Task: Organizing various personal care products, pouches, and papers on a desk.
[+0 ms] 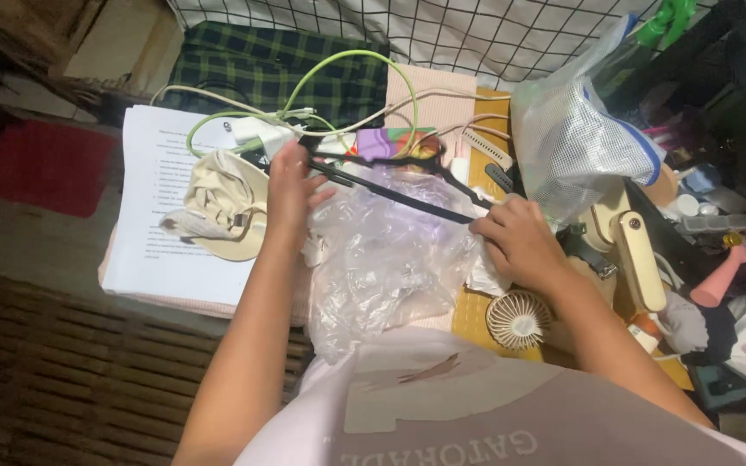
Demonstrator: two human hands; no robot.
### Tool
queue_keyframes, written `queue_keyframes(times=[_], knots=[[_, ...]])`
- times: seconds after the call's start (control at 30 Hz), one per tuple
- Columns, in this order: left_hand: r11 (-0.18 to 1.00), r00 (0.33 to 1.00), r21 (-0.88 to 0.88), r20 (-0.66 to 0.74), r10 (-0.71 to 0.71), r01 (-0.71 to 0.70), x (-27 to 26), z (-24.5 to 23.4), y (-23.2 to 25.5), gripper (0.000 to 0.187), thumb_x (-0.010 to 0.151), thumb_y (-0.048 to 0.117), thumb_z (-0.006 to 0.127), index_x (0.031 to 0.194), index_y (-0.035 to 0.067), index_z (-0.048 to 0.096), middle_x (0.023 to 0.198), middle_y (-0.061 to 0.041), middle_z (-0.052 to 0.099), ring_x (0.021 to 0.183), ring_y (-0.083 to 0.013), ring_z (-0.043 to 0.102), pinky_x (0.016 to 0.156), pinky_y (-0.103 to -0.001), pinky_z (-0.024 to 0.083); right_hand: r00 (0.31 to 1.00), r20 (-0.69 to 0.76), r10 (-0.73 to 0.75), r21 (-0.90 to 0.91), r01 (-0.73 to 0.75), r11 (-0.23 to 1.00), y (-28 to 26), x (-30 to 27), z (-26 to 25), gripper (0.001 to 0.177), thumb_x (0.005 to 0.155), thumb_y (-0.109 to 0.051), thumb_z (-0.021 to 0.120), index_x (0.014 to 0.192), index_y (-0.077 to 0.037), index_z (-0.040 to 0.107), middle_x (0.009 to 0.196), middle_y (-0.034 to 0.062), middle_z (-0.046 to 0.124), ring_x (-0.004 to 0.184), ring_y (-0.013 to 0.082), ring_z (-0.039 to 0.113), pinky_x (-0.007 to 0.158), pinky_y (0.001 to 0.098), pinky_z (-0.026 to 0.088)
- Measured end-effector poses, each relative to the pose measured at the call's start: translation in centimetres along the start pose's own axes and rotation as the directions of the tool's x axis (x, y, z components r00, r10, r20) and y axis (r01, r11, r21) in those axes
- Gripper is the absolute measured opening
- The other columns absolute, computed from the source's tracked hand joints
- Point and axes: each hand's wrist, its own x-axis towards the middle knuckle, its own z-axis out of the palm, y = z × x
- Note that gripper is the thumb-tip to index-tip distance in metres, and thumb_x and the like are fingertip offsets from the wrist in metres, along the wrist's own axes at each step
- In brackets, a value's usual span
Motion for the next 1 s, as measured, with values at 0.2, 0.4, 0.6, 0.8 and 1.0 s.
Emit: queue_keyframes(times=[0.2, 0.4, 0.6, 0.8, 1.0], knots=[[0.597, 0.948, 0.744, 0.162, 0.275, -0.3, -1.8, -2.5, -5.7, 0.019, 0.094, 0.016, 0.069, 0.111, 0.011, 0.074, 0.095, -0.002, 0.076, 0.083, -0.0135, 0.068, 0.076, -0.03, 0.054, 0.997, 0.049, 0.059, -0.014, -0.058, 0.998, -1.5, 1.9, -1.8, 0.03, 0.078, -0.04, 0.08, 0.084, -0.013, 0.07, 0.117, 0.0117, 0.059, 0.119, 0.0333, 0.049, 0.099, 0.0496, 0.037], [0.584, 0.934, 0.73, 0.254, 0.251, -0.355, -2.2, -2.1, -7.2, 0.021, 0.091, 0.014, 0.067, 0.11, 0.009, 0.073, 0.089, -0.006, 0.075, 0.079, -0.0124, 0.068, 0.072, -0.028, 0.054, 0.907, -0.065, -0.416, 0.278, 0.417, 0.865, -7.5, 4.7, -0.4, 0.037, 0.077, -0.035, 0.078, 0.105, -0.013, 0.073, 0.128, 0.0125, 0.06, 0.127, 0.0356, 0.05, 0.106, 0.0521, 0.038], [0.463, 0.8, 0.795, 0.047, 0.598, -0.393, -0.7, -5.9, -0.6, 0.015, 0.102, 0.016, 0.064, 0.106, 0.005, 0.073, 0.088, -0.009, 0.072, 0.08, -0.0199, 0.066, 0.074, -0.033, 0.052, 0.881, 0.188, -0.435, 0.092, 0.425, 0.9, -4.5, 4.1, 9.3, 0.024, 0.078, -0.018, 0.068, 0.1, -0.023, 0.077, 0.112, -0.0017, 0.066, 0.12, 0.0228, 0.055, 0.102, 0.052, 0.04], [0.155, 0.636, 0.972, -0.009, 0.772, -0.175, 4.9, -20.3, 3.2, 0.03, 0.09, 0.011, 0.072, 0.12, 0.004, 0.07, 0.118, -0.018, 0.066, 0.107, -0.0355, 0.062, 0.092, -0.046, 0.051, 0.892, 0.45, -0.044, -0.214, 0.156, 0.964, -4.5, 6.8, 6.5, 0.018, 0.079, -0.014, 0.066, 0.091, -0.022, 0.076, 0.105, -0.0002, 0.067, 0.112, 0.0254, 0.057, 0.093, 0.0465, 0.043], [0.148, 0.808, 0.976, -0.216, 0.549, 0.16, 10.4, -27.3, 6.0, 0.071, 0.08, 0.03, 0.085, 0.137, 0.0, 0.054, 0.132, -0.029, 0.05, 0.121, -0.0498, 0.047, 0.098, -0.06, 0.042, 0.69, 0.65, 0.319, -0.339, -0.112, 0.934, -9.2, 13.0, 3.0, 0.019, 0.087, -0.023, 0.064, 0.098, -0.014, 0.077, 0.107, 0.0126, 0.073, 0.105, 0.0333, 0.069, 0.089, 0.05, 0.052]])
